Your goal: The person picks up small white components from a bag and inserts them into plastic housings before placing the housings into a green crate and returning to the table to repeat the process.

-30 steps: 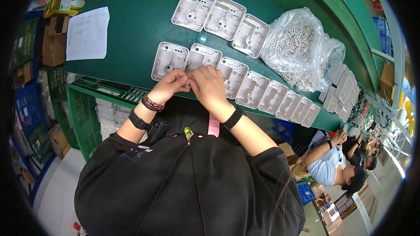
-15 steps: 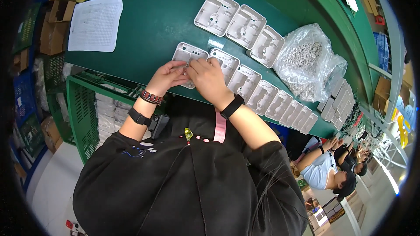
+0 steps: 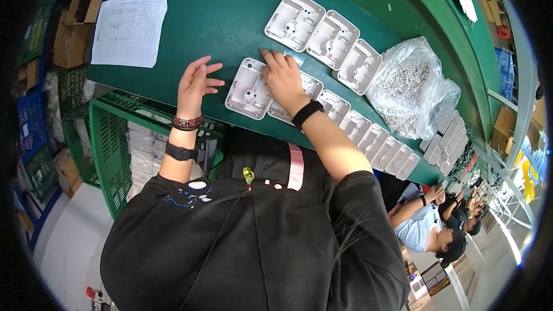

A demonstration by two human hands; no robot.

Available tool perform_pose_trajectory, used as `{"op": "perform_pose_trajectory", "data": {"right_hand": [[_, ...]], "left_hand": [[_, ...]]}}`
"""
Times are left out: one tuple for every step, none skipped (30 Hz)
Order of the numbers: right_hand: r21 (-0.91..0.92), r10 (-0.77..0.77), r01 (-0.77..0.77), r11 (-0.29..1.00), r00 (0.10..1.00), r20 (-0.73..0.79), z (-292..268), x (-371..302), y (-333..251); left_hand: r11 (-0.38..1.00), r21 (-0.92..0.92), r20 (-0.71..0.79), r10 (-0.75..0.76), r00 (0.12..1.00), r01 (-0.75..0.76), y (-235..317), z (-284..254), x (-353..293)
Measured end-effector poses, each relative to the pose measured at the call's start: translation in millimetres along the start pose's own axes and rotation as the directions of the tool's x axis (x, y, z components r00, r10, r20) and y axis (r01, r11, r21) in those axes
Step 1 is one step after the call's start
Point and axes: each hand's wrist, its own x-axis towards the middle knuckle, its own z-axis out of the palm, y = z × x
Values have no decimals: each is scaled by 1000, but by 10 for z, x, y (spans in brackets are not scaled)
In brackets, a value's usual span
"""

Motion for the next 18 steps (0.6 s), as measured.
{"op": "perform_pose_trajectory", "data": {"right_hand": [[-44,7,-7,999,1000,9,-34,-6,-21],[-87,16,-14,996,1000,17,-55,-20,-42],[-87,19,-18,996,1000,11,-59,-45,-46],[-82,16,-15,996,1000,4,-44,-84,-54],[-78,13,-13,997,1000,-4,-25,-120,-58],[-72,10,-11,997,1000,-11,-19,-142,-56],[-68,15,-16,998,1000,-18,-10,-154,-42],[-20,41,-41,999,999,-25,0,-168,-27],[31,67,-66,997,997,-29,-4,-181,-24],[82,93,-91,993,995,-32,-11,-200,-16],[88,101,-97,991,994,-39,-26,-235,-3],[173,148,-134,976,986,-72,-81,-251,7],[258,198,-167,952,975,-101,-148,-277,19],[342,250,-195,919,960,-125,-205,-314,36],[345,258,-200,917,957,-131,-260,-387,82],[374,318,-245,894,936,-148,-321,-495,159],[402,379,-289,869,911,-163,-381,-625,252],[432,440,-333,838,880,-176,-441,-755,312]], "left_hand": [[1000,-2,-10,-4,1000,4,-6,-9,-9],[1000,5,-11,-3,1000,3,-13,-16,-24],[1000,7,-25,3,1000,-3,-18,-6,-30],[1000,10,-40,9,999,-8,-25,4,-36],[1000,15,-54,15,998,-14,-30,17,-33],[1000,22,-53,19,998,-18,-43,34,-31],[999,40,-44,31,999,-29,-57,53,-27],[997,58,-34,42,999,-40,-73,75,-23],[996,78,-26,52,998,-50,-91,93,-31],[995,88,-23,54,998,-52,-121,117,-40],[985,162,13,50,999,-52,-161,150,-52],[970,235,44,46,998,-55,-172,197,-61],[950,307,76,39,996,-61,-179,249,-70],[946,317,78,42,996,-65,-194,323,-92],[726,642,118,225,967,-247,-188,452,-135],[368,855,225,370,901,-364,-185,588,-174],[-58,916,378,451,808,-396,-187,702,-187],[-69,912,391,448,804,-405,-215,760,-185]]}}
